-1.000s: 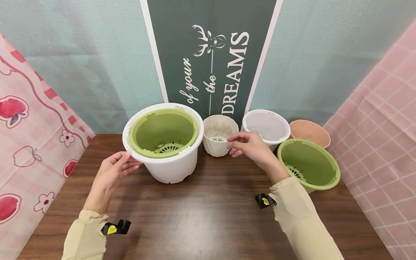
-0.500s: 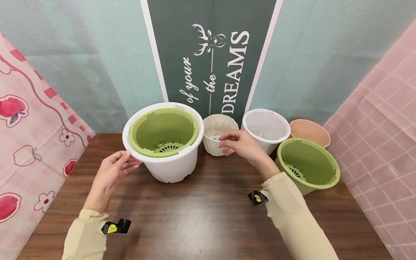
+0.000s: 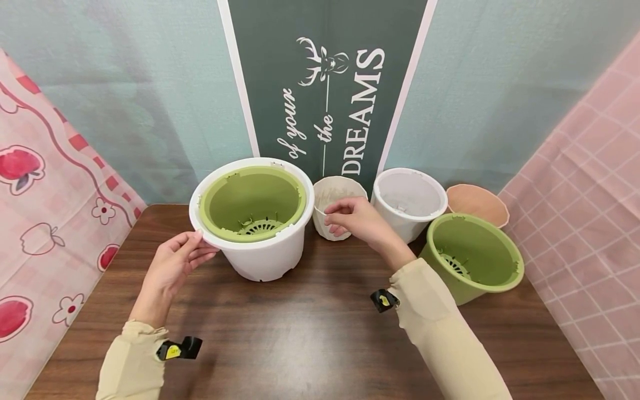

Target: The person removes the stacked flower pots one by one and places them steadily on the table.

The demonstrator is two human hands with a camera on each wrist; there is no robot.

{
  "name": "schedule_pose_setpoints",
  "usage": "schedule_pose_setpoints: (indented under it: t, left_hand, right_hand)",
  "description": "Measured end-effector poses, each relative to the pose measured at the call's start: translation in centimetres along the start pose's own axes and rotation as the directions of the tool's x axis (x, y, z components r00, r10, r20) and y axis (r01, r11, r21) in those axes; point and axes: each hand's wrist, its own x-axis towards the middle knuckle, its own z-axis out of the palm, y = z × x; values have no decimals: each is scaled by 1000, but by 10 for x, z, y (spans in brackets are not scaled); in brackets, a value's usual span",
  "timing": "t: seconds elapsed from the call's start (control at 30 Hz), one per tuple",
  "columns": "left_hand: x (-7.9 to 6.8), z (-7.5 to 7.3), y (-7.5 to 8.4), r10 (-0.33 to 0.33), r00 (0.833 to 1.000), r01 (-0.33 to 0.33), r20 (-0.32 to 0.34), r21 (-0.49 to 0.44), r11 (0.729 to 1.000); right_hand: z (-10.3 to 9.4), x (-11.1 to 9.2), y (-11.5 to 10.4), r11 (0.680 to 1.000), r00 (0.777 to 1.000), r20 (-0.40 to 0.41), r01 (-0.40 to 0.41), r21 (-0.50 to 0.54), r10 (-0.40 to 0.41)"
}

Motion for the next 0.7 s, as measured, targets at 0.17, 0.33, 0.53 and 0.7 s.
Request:
schedule_pose_setpoints:
  t: [0.17, 0.33, 0.53, 0.7]
  left_hand:
    - [0, 0, 1, -5, 1000, 5, -3, 5, 1000]
    - [-1, 1, 1, -9, 1000, 9, -5, 6, 1000]
    - [0, 1, 2, -4, 1000, 4, -1, 13, 1000]
    - [-1, 1, 4, -10, 1000, 10, 5, 40, 999]
  right_hand:
    - [4, 6, -4, 1000, 1000, -7, -9, -3, 9]
    - [8, 11, -7, 1000, 1000, -6, -1, 10, 1]
    - [11, 14, -10, 999, 1000, 8, 8, 34, -9]
    - [13, 15, -11, 999, 999, 19, 27, 39, -27]
